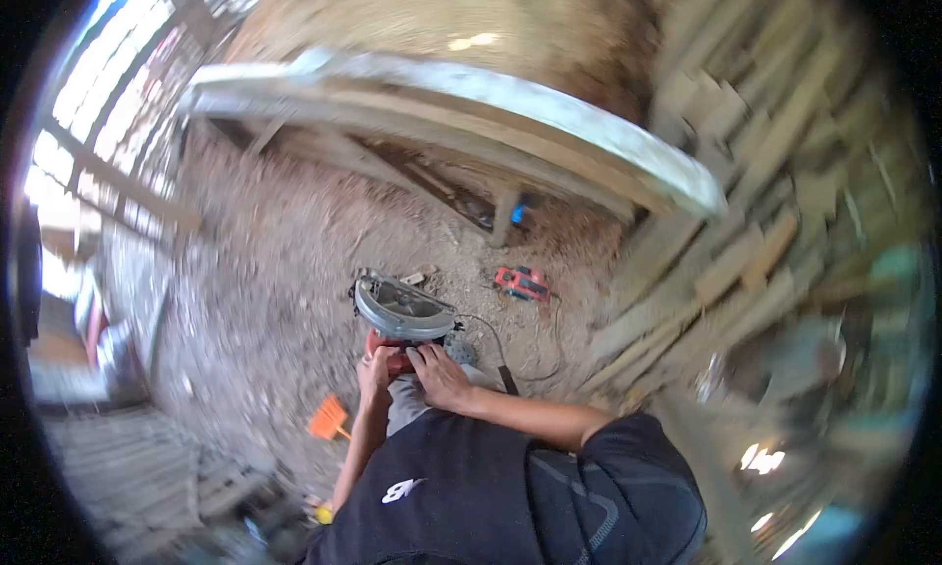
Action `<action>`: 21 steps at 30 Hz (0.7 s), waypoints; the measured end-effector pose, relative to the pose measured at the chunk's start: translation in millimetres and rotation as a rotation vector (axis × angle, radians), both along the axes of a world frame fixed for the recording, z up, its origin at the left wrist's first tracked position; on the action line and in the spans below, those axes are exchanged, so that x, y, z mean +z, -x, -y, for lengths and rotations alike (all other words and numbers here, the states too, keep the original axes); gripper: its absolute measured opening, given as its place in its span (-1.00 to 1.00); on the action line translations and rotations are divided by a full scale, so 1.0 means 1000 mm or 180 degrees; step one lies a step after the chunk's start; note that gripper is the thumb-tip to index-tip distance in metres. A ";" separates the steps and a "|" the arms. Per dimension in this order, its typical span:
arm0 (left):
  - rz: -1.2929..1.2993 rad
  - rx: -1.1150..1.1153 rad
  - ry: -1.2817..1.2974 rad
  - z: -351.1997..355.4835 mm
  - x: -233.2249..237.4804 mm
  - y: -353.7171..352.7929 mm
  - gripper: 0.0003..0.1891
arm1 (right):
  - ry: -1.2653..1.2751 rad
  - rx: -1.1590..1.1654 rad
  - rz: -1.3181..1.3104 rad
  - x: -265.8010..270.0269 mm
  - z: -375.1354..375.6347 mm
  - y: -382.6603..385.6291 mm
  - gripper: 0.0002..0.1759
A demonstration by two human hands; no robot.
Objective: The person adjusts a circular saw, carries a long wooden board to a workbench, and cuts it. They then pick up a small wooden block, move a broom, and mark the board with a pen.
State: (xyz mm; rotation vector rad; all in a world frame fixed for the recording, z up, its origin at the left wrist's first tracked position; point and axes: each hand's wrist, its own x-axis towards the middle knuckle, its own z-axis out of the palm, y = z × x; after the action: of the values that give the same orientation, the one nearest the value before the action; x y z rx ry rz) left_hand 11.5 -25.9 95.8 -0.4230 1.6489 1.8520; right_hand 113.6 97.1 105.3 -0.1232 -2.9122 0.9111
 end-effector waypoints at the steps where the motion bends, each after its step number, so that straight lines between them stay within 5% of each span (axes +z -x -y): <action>1: -0.0024 -0.0152 -0.0034 0.012 0.001 0.001 -0.31 | 0.0042 -0.0185 -0.0038 -0.001 0.020 0.005 -0.24; 5: -0.0131 -0.1085 -0.0110 -0.016 0.034 -0.006 -0.33 | 0.0886 -0.0736 0.0405 0.016 0.003 0.001 -0.35; 7: -0.0595 -0.2239 0.0998 -0.046 0.057 0.001 -0.38 | 0.0913 -0.1033 0.0626 0.021 -0.022 -0.012 -0.48; 11: -0.0549 -0.3710 0.0144 -0.095 0.110 0.025 -0.41 | 0.2244 -0.2136 -0.0717 0.043 -0.058 -0.054 -0.55; 14: -0.0877 -0.4258 -0.0494 -0.156 0.100 0.070 -0.32 | 0.3473 -0.2983 -0.0180 0.067 -0.068 -0.102 -0.46; 16: -0.2471 -0.4246 0.0749 -0.192 0.133 0.084 -0.27 | 0.2790 -0.3315 -0.0782 0.068 -0.070 -0.127 -0.52; 21: -0.4729 -0.3910 0.1203 -0.319 0.138 0.143 -0.03 | 0.1797 -0.4109 -0.1398 0.050 -0.098 -0.196 -0.53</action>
State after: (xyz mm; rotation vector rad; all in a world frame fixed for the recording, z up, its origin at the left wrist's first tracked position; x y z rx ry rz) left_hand -131.1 292.8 234.3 1.8343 2.1517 0.6717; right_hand 309.2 195.1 155.3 -1.3787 -1.5153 1.1397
